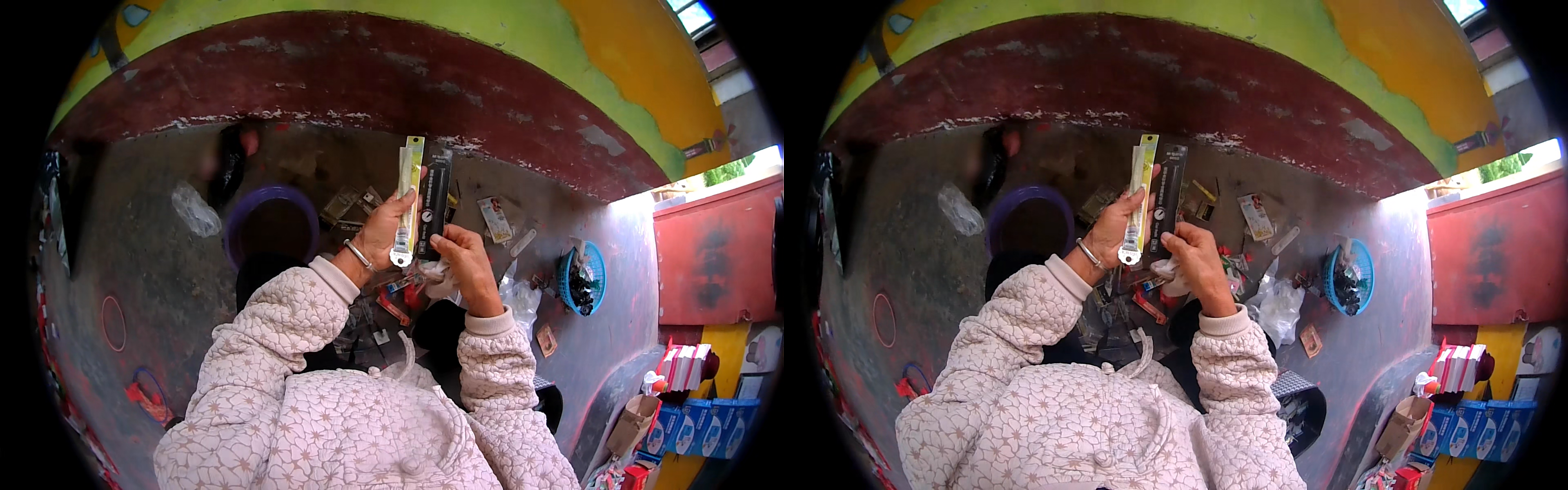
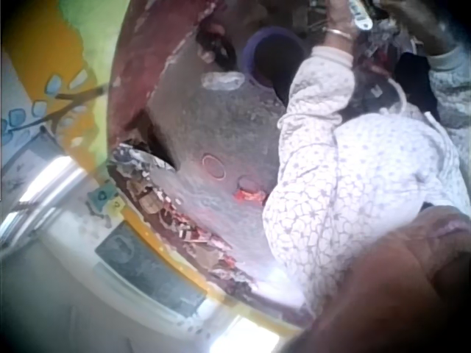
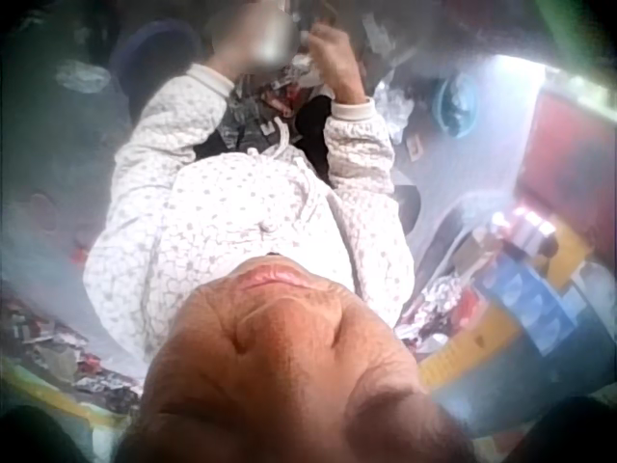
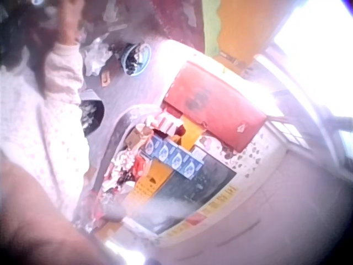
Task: The person sorts packaged stationery items by hand, picking them up from the floor, wiping them with a cloth, and placing them into a basket.
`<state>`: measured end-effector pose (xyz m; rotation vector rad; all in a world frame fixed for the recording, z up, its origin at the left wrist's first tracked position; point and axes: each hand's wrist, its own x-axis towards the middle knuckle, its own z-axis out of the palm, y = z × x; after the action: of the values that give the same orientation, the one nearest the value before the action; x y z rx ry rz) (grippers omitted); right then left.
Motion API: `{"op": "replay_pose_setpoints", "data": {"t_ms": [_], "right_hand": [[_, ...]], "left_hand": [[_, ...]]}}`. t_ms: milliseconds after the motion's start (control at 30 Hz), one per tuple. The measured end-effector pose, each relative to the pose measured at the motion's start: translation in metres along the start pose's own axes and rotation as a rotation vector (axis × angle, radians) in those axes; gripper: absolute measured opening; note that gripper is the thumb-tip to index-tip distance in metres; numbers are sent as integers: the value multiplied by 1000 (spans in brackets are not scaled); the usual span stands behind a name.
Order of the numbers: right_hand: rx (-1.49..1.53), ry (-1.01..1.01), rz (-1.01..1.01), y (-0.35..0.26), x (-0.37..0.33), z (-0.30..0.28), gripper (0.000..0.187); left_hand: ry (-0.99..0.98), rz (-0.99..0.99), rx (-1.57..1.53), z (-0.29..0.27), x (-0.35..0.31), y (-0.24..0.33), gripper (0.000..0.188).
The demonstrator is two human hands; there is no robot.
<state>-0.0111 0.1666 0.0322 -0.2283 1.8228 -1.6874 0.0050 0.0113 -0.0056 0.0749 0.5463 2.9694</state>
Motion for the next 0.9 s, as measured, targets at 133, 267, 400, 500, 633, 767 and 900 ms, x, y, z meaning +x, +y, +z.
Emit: {"op": "replay_pose_setpoints", "data": {"t_ms": [133,267,400,500,633,767,900], "right_hand": [[-36,-84,-6,-14,-6,8,14],[-52,-120,-14,4,3,6,16],[-193,66,-53,-4,3,7,25],[-341,255,-149,3,4,0,31],[-749,126,-168,-10,-13,24,30],[-571,74,-105,4,-5,12,23],[-131,81,-15,-11,-9,3,14]], "left_hand": [[213,-10,10,7,-5,2,41],[137,-37,-22,21,-6,-1,36],[182,-64,127,4,-5,3,33],[283,78,235,-3,-1,-2,33],[333,139,390,4,-1,-2,35],[286,128,391,3,0,-1,35],[271,98,365,1,0,3,34]]}}
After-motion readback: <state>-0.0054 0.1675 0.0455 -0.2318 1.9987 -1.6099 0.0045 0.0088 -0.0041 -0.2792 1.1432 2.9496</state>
